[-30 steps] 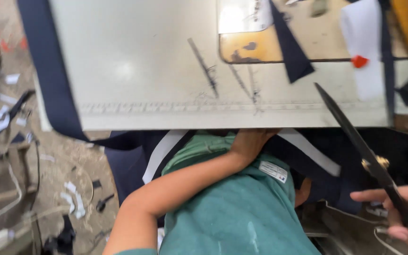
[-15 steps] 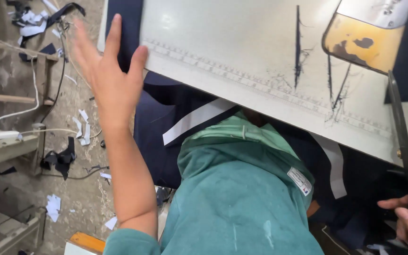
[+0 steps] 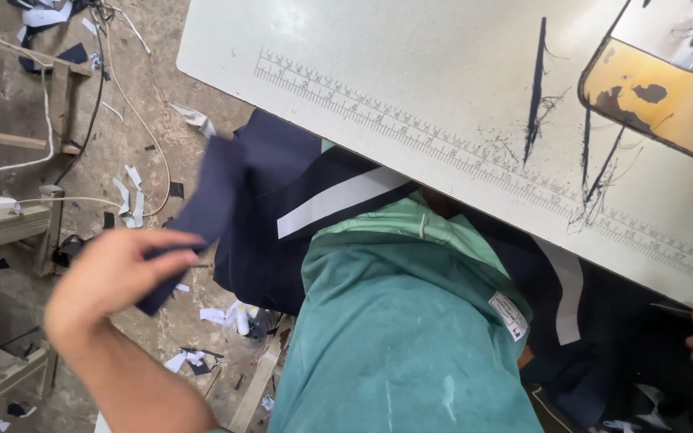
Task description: The person measures and marks a piece of dark blue fabric with a ruler and marker. They then use large shears to cut the fabric along the marked lines, separating it into strips. Finally, they fold the cut fabric pieces on the work surface.
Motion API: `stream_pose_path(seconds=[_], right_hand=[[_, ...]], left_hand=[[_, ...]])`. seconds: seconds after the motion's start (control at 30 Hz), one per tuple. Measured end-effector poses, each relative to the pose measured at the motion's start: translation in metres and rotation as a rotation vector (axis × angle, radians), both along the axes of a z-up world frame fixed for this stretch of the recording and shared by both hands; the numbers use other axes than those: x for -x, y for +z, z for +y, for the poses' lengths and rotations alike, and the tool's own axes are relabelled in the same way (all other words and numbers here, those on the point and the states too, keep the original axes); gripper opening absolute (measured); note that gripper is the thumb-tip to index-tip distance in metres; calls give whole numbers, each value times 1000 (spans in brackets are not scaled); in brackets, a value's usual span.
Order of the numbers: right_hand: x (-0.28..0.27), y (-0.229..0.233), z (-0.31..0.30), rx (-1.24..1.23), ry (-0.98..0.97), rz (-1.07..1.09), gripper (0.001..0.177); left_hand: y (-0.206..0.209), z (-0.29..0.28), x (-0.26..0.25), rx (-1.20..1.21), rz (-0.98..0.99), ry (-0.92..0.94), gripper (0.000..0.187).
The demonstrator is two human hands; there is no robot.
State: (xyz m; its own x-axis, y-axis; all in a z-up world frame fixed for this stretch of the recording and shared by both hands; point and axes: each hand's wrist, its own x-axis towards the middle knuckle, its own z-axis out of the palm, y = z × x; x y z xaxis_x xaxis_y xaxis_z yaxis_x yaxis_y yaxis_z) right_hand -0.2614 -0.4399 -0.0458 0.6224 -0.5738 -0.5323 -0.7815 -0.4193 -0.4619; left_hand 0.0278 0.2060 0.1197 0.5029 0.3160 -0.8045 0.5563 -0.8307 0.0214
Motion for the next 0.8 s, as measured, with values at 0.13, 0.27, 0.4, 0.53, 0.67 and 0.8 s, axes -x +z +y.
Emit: stream_pose_path(seconds=[0.13,0.27,0.4,0.53,0.67,0.8], right_hand=[[-69,47,50,-28,129,-79,33],[-94,65,71,-48,-17,-3,32],[-100,80,79,-42,-143,65,32],[-62,35,24,68,-104,-73,49],[-48,23,7,205,124,-365,63],[-78,83,51,229,154,-344,63]], left_hand=[[-118,19,61,173,287,-291,35],[-256,22,122,298,242,-394,66],[-223,5,100,111,230,-388,60],[-193,-6,47,131,-305,-388,58],[-168,-62,-16,506,-336,-111,106],[-176,-94,-3,301,-321,-551,83]])
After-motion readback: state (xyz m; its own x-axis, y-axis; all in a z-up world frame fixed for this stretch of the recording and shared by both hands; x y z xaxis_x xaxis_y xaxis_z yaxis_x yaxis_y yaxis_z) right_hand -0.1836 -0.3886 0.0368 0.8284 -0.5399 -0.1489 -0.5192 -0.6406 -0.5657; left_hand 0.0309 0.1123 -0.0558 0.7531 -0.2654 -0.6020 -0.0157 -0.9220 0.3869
